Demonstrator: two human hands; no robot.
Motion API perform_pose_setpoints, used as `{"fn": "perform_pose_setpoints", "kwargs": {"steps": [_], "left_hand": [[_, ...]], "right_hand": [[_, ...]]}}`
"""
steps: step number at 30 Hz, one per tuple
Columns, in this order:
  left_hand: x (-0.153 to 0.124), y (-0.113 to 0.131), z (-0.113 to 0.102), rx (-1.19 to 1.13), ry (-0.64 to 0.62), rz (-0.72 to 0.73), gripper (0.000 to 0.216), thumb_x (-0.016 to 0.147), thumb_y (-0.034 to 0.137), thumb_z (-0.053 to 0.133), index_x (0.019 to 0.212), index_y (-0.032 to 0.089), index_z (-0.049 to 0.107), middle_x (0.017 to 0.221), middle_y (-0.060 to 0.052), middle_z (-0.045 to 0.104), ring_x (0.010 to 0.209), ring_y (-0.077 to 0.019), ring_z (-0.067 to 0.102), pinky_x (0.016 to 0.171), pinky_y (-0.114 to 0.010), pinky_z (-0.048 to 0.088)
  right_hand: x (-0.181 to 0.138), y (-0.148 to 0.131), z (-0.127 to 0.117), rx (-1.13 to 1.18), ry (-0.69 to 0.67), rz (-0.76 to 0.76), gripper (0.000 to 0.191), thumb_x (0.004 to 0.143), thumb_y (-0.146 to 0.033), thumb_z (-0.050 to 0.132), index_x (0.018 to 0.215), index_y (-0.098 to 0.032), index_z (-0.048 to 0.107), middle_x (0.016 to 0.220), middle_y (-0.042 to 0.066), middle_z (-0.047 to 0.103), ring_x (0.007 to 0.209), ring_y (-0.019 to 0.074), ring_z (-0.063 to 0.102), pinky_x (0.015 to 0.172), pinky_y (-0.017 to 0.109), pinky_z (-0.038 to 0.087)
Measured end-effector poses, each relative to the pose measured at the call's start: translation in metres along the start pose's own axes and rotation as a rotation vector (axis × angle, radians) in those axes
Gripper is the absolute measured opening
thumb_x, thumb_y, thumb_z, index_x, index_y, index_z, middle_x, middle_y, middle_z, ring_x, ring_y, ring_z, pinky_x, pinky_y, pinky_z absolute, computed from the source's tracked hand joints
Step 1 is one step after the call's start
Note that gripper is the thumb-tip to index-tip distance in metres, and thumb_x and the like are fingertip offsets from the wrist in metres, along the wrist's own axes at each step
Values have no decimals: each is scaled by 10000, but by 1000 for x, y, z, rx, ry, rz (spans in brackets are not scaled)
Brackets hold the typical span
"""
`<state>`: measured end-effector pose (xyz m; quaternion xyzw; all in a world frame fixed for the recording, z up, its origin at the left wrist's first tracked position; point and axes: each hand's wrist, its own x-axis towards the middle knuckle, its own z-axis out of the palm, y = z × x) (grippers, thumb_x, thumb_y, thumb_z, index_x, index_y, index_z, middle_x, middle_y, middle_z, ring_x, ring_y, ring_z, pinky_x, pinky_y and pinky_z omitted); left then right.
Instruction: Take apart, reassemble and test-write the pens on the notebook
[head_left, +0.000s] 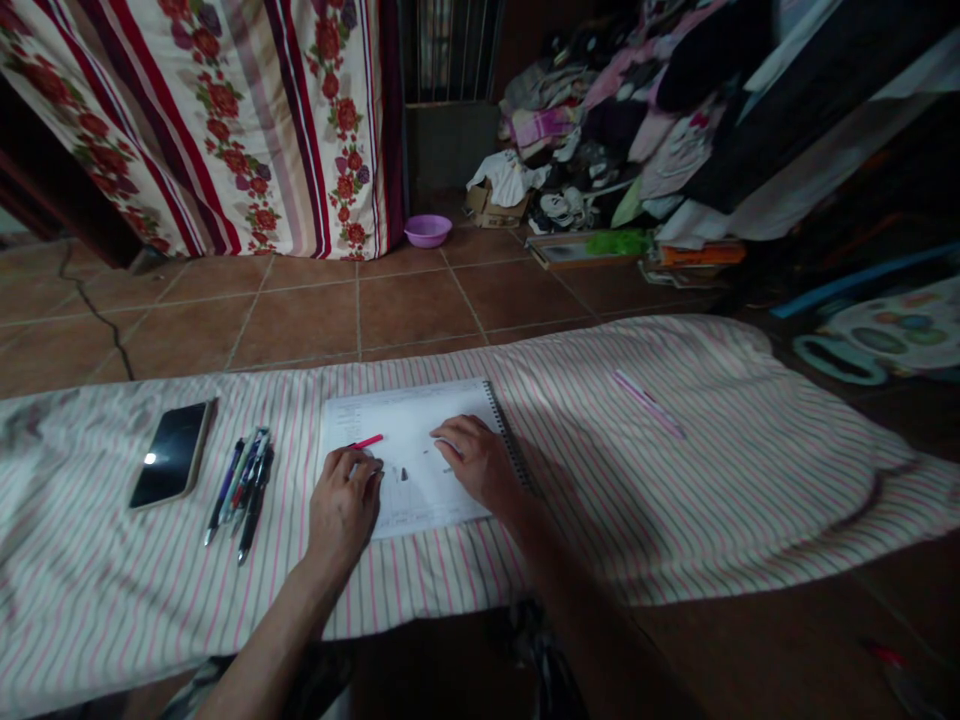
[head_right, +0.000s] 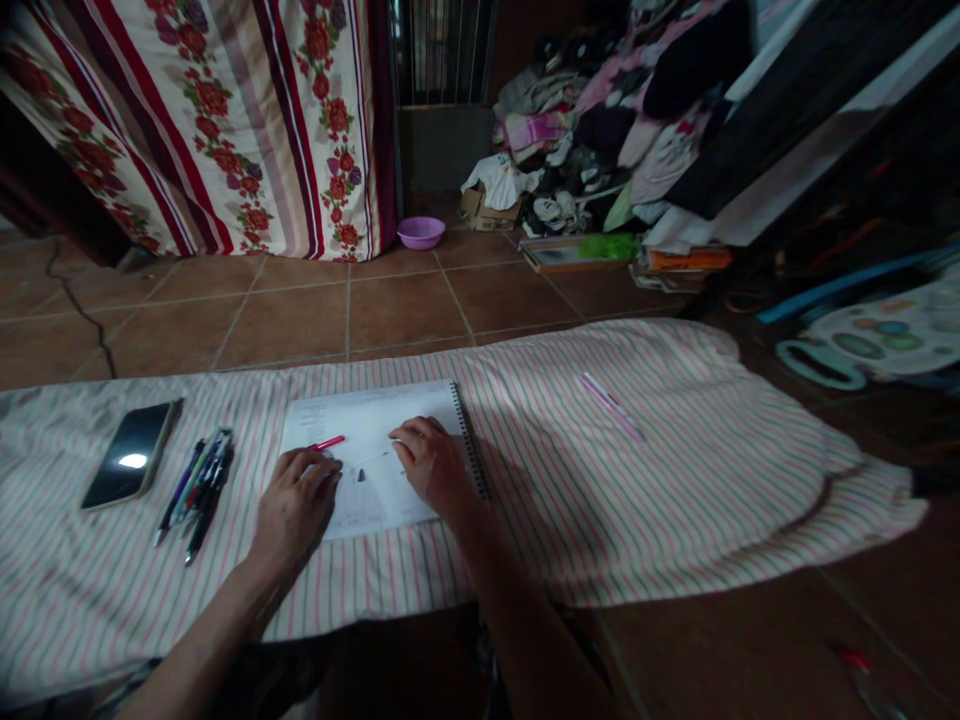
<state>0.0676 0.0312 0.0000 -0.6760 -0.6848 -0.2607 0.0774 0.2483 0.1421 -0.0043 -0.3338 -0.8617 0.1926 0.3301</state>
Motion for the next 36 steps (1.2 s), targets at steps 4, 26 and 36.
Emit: {"fn": "perform_pose_setpoints", "kwargs": {"steps": [4, 26, 36], "left_hand": [[0, 0, 0, 8, 2, 11, 105, 802, 156, 543, 836, 161, 643, 830, -82, 616, 890, -238, 511, 755, -368, 498], [1, 2, 4, 26, 9, 19, 129, 830, 180, 494, 824, 175, 623, 827, -83, 622, 880, -236, 516, 767, -389, 491], [2, 3, 5, 15, 7, -10, 132, 823, 180, 490, 821, 173, 622, 840, -88, 626, 894, -237, 505, 799, -392, 474]], "right_hand": [[-1, 1, 0, -9, 3, 0, 135, 839, -172, 534, 894, -183, 656, 859, 58, 644, 835, 183, 582, 793, 330, 486], [-7, 10, -11, 0, 25, 43, 139, 834, -234, 559, 914, -206, 669, 818, 44, 645, 799, 172, 592, 760, 305, 483], [-5, 9, -12, 13, 16, 28, 143, 841, -218, 546, 919, -197, 664, 833, 49, 649, 808, 172, 591, 761, 306, 477]]}}
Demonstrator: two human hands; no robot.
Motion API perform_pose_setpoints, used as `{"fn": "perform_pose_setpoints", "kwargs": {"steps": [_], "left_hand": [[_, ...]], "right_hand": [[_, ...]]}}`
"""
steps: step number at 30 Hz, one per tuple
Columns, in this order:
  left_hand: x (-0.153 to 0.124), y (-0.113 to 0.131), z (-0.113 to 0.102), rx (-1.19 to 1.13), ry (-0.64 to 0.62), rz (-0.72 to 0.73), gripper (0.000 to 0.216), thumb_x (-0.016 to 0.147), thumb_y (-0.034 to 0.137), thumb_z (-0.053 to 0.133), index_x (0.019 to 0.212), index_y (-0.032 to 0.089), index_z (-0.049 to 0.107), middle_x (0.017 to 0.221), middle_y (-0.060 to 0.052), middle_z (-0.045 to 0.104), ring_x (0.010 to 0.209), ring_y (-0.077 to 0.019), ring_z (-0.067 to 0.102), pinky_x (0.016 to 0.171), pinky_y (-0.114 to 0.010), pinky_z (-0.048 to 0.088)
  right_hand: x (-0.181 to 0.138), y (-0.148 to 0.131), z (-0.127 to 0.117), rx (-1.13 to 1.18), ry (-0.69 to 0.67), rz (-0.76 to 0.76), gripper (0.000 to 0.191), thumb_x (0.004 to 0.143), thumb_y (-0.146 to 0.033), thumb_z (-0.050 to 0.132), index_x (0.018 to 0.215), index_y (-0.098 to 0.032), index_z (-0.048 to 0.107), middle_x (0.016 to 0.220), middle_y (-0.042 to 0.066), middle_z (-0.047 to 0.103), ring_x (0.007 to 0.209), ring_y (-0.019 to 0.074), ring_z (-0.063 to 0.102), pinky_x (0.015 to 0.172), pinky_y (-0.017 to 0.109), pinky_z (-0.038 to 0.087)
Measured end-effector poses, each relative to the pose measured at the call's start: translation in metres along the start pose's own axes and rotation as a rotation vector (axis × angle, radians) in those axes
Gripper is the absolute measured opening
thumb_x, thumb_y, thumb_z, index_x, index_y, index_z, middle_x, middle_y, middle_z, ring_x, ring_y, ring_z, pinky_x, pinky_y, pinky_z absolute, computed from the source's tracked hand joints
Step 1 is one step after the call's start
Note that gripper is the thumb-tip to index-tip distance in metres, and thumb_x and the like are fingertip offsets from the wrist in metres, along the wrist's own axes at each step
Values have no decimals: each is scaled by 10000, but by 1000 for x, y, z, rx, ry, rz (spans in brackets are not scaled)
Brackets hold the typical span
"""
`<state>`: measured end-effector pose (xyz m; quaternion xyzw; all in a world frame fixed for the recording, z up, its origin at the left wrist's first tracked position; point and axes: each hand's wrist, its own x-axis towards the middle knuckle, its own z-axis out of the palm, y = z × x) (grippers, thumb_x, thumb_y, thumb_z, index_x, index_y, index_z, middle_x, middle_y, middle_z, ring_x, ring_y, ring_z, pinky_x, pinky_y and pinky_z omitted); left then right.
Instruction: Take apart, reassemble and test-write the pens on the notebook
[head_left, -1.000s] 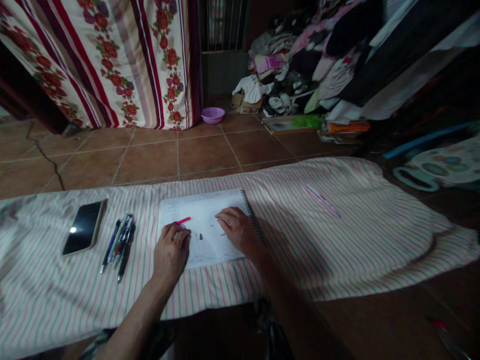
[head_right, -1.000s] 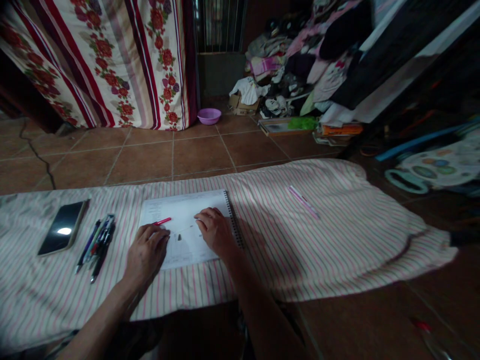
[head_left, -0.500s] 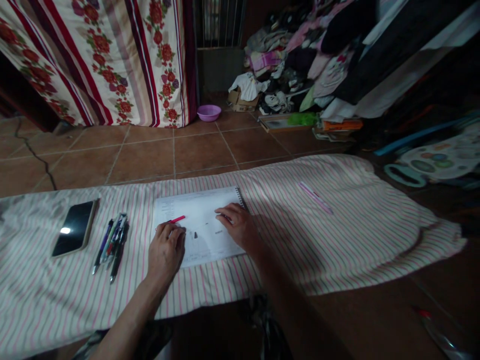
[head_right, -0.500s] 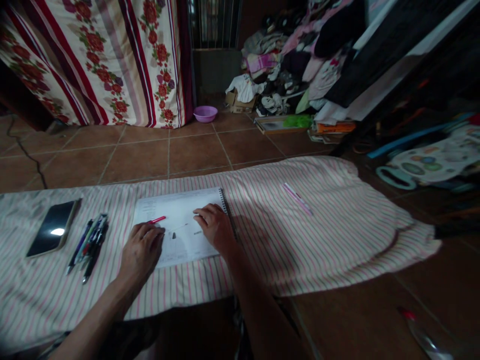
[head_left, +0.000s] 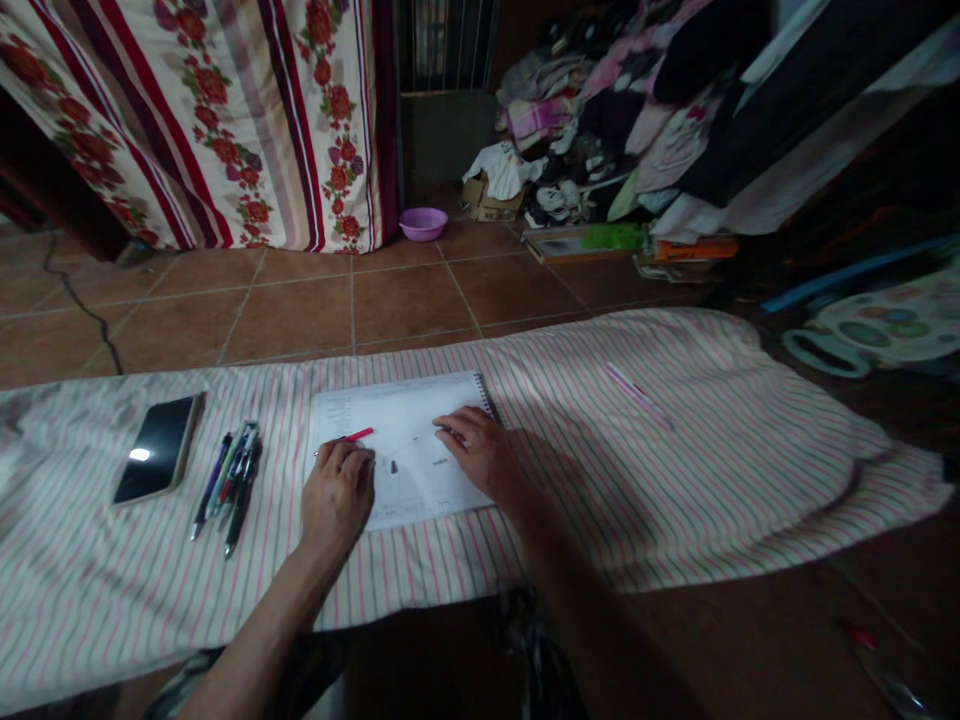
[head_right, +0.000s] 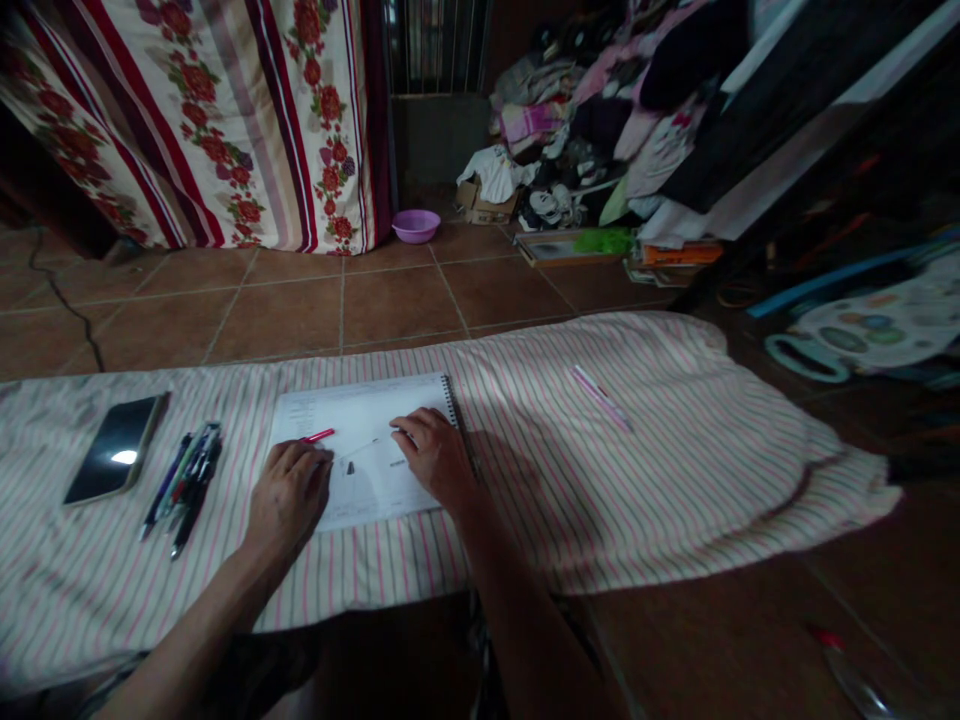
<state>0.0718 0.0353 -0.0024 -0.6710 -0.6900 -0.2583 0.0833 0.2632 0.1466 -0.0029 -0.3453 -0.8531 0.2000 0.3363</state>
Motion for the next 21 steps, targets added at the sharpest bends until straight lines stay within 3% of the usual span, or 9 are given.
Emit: {"fn": "perform_pose_setpoints", "kwargs": {"steps": [13, 21], "left_hand": [[2, 1, 2, 1, 5, -2, 135, 825, 197, 492, 821, 176, 625, 845, -91, 630, 885, -239, 512, 776, -387, 475], [3, 2, 2, 6, 10, -11, 146, 833, 200, 481, 810, 173, 622, 845, -93, 632, 874, -240, 505, 778, -391, 468]], "right_hand": [[-9, 8, -4, -20, -113, -36, 86, 797, -207, 609, 851, -207, 676, 794, 33, 632, 792, 159, 576, 743, 288, 472], [-7, 7, -5, -20, -60, 33, 128, 832, -241, 557, 891, -211, 666, 833, 40, 650, 781, 155, 594, 713, 278, 485]]}}
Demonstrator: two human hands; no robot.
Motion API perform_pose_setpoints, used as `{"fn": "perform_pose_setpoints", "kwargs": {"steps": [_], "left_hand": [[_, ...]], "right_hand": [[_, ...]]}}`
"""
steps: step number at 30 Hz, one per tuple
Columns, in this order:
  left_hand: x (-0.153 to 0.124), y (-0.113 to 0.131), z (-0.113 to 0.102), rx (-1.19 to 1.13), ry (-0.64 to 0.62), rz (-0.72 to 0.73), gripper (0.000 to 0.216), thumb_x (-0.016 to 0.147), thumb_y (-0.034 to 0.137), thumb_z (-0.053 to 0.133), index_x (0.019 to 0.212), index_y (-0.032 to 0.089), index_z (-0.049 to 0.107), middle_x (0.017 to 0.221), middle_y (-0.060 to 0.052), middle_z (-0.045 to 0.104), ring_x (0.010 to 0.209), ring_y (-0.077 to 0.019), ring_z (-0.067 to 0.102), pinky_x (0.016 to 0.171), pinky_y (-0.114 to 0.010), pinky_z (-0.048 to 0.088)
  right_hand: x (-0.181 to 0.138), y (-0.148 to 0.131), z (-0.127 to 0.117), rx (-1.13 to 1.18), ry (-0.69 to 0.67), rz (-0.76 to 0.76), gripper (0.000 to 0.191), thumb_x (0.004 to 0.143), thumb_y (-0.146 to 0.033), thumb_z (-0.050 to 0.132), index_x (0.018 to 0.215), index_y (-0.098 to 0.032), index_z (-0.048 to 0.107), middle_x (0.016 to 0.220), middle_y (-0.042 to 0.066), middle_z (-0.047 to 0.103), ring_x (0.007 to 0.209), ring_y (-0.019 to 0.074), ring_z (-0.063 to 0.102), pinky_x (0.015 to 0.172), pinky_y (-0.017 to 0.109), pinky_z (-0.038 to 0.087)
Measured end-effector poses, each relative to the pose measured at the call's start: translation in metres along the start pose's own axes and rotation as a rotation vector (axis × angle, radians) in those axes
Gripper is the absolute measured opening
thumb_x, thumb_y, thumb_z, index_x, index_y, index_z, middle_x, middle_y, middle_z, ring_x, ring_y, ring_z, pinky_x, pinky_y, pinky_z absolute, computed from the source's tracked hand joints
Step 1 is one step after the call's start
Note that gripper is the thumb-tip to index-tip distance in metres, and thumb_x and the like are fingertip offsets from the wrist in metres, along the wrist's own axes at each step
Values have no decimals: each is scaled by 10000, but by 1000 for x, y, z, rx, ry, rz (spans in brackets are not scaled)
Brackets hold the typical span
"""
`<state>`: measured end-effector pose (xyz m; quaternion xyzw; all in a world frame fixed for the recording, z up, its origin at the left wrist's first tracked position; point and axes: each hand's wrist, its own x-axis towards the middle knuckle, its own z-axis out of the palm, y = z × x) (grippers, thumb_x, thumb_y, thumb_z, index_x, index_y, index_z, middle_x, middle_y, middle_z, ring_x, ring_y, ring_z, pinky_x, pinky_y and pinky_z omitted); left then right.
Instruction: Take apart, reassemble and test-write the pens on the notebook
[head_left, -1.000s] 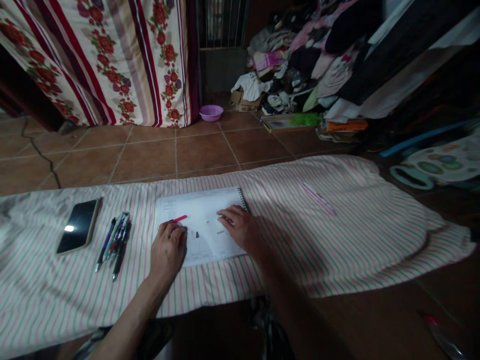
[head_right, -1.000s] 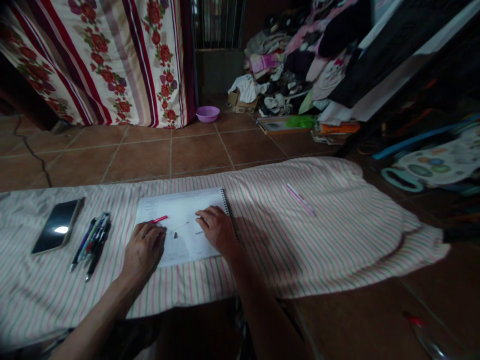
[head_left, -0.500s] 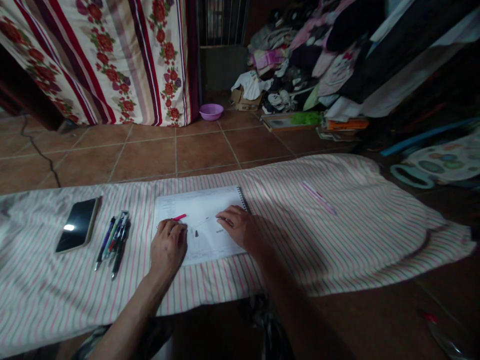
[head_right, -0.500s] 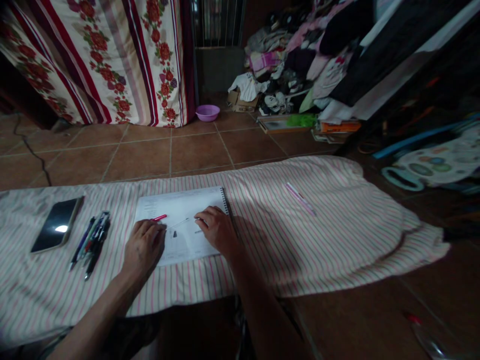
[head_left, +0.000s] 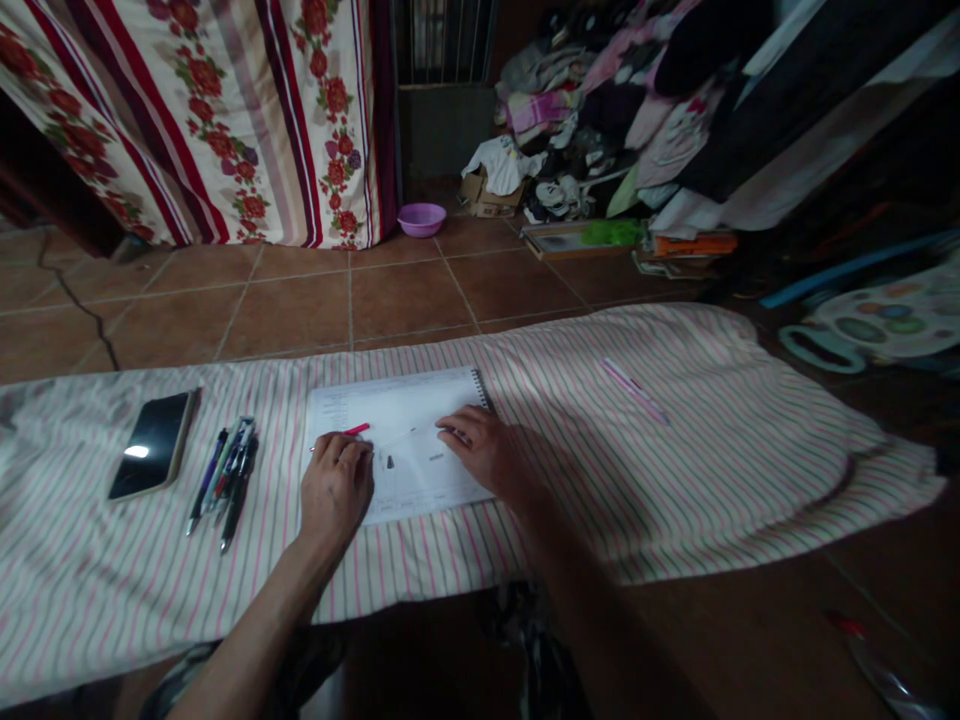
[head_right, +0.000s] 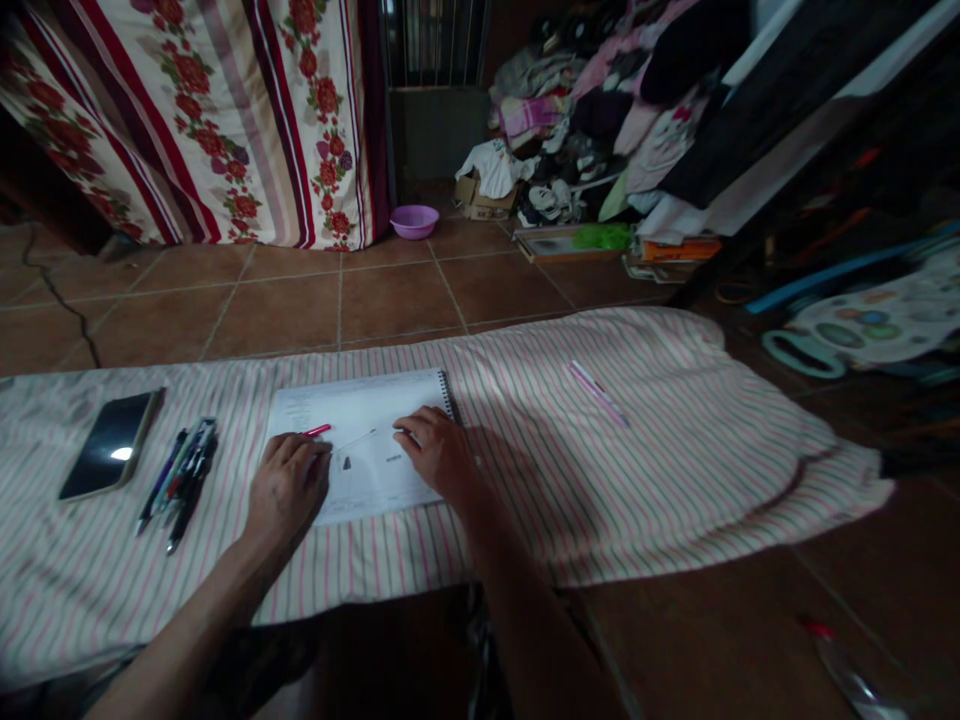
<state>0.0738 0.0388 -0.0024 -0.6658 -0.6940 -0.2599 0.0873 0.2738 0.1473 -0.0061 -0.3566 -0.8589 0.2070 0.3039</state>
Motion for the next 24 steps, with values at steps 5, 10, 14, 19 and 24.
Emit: {"fn": "perform_pose_setpoints", "kwargs": {"steps": [5, 10, 14, 19, 24], "left_hand": [[5, 3, -2, -20, 13, -30, 141, 830, 210, 483, 805, 162, 613, 827, -96, 628, 855, -245, 501, 768, -395, 462], [9, 5, -2, -78, 58, -76, 144, 831, 215, 463, 815, 169, 598, 823, -91, 623, 846, -241, 514, 768, -410, 452], [11, 6, 0, -113, 83, -107, 148, 838, 204, 443, 806, 174, 584, 806, -78, 615, 836, -237, 518, 753, -402, 440], [14, 11, 3, -115, 94, -112, 119, 842, 209, 451, 804, 181, 561, 813, -73, 605, 835, -239, 513, 743, -389, 432], [14, 19, 2, -117, 91, -39, 102, 840, 181, 457, 805, 183, 553, 813, -68, 588, 835, -226, 504, 758, -378, 425]], "right_hand": [[6, -5, 3, 71, 61, 57, 160, 831, -221, 543, 950, -205, 648, 870, 50, 664, 784, 155, 618, 706, 270, 502], [12, -12, 8, 227, 82, 183, 165, 790, -193, 568, 935, -188, 646, 842, 55, 705, 745, 157, 660, 685, 272, 520], [13, -16, 12, 304, 32, 278, 144, 782, -252, 577, 874, -186, 666, 709, 37, 704, 660, 158, 666, 605, 257, 518], [15, -23, 17, 501, -59, 423, 169, 772, -319, 567, 841, -194, 659, 656, 12, 676, 519, 118, 623, 392, 176, 434], [19, -28, 17, 677, -68, 505, 233, 761, -338, 557, 882, -151, 626, 663, 23, 656, 482, 94, 580, 334, 151, 378]]}}
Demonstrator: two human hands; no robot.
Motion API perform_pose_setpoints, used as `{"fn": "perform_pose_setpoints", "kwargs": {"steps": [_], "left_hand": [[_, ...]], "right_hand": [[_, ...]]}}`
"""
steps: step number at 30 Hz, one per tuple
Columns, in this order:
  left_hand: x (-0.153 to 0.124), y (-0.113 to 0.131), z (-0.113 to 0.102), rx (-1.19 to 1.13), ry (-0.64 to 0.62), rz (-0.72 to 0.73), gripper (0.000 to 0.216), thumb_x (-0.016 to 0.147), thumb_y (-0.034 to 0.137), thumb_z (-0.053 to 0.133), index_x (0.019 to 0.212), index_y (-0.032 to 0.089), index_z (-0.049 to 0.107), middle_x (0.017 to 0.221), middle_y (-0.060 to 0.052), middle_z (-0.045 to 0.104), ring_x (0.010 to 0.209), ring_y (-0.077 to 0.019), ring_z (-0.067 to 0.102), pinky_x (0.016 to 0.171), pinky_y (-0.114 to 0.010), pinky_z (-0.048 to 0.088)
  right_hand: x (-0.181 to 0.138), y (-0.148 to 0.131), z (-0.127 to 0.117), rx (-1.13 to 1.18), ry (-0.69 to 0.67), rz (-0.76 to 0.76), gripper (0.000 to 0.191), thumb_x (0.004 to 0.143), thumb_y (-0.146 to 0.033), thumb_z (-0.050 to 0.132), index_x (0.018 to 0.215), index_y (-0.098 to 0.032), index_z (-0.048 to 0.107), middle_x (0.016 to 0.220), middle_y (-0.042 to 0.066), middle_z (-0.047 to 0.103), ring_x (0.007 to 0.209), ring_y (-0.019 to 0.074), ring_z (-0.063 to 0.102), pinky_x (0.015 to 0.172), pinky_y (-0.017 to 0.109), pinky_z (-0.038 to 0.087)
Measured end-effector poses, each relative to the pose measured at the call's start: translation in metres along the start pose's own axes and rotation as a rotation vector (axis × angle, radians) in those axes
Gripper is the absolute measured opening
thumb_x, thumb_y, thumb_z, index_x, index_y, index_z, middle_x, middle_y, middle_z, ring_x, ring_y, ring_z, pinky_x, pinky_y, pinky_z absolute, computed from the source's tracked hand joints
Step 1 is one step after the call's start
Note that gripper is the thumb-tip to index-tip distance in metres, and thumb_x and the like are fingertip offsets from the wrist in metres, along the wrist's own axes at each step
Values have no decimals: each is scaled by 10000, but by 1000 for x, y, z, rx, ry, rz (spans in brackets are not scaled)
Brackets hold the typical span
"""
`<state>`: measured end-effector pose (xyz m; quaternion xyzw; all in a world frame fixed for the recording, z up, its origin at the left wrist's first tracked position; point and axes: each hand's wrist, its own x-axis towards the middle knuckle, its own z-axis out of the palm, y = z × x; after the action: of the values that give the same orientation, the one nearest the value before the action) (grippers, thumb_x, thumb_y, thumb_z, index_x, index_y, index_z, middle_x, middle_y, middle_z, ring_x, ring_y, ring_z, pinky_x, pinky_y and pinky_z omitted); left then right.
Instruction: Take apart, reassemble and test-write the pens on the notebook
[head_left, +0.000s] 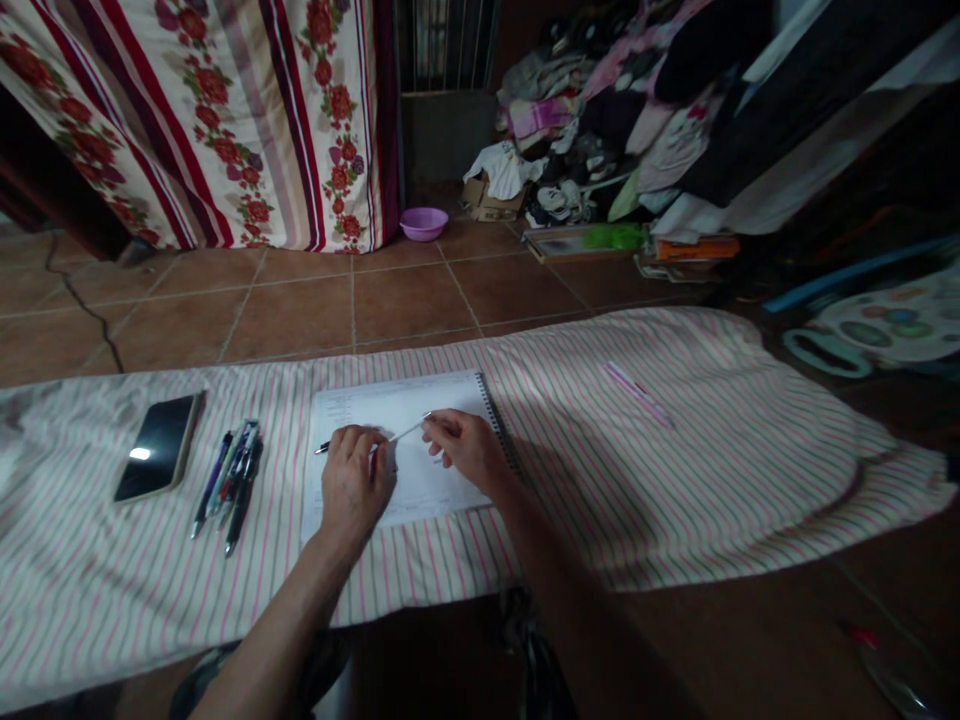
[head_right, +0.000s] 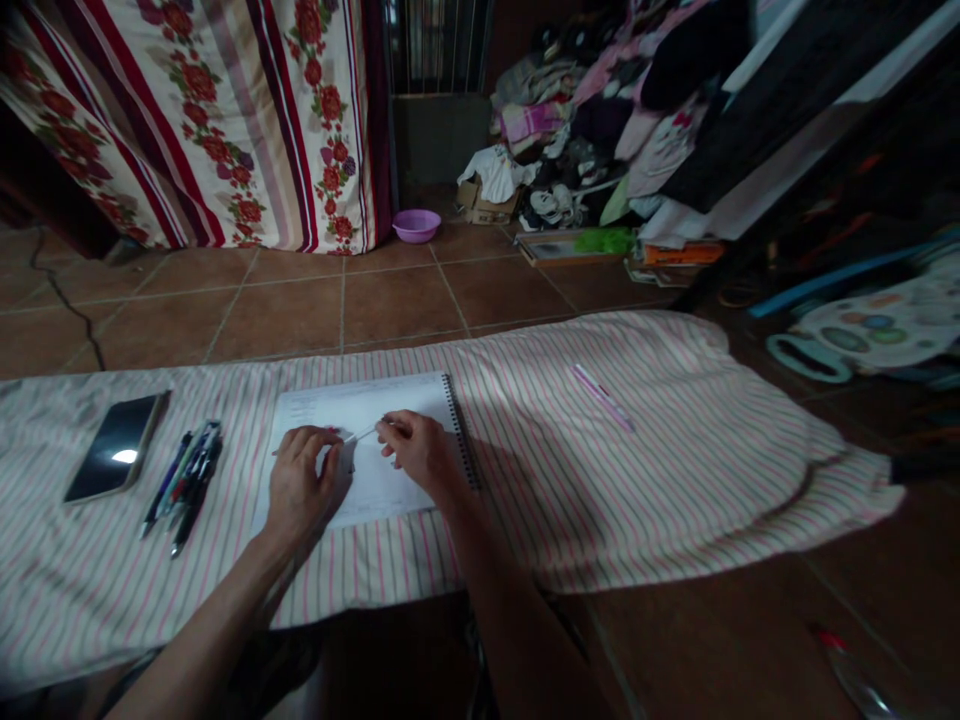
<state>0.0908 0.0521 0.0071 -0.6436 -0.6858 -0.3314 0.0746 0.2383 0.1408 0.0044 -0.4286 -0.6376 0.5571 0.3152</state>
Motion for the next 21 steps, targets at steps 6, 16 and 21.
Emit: {"fn": "perform_pose_setpoints", "kwargs": {"steps": [6, 16, 21], "left_hand": [[-1, 1, 1, -77, -4, 50, 101, 845, 171, 449, 830, 173, 549, 829, -72, 580, 862, -213, 498, 789, -369, 428], [-3, 5, 4, -107, 17, 52, 76, 832, 151, 468, 818, 171, 540, 812, -62, 572, 829, -200, 488, 761, -362, 430], [-2, 3, 3, -131, 22, 59, 82, 828, 138, 478, 835, 171, 553, 821, -58, 585, 846, -195, 498, 779, -358, 427]], "right_hand": [[-1, -7, -3, 198, -3, 25, 231, 734, -364, 582, 766, -137, 616, 659, 21, 633, 501, 77, 541, 354, 146, 365], [-4, -15, -1, 359, -49, 156, 232, 654, -370, 659, 725, -149, 636, 660, 21, 642, 522, 77, 520, 392, 161, 340], [-3, -14, -2, 370, -10, 127, 221, 650, -370, 658, 687, -155, 632, 640, 12, 630, 508, 72, 506, 393, 165, 338]]}}
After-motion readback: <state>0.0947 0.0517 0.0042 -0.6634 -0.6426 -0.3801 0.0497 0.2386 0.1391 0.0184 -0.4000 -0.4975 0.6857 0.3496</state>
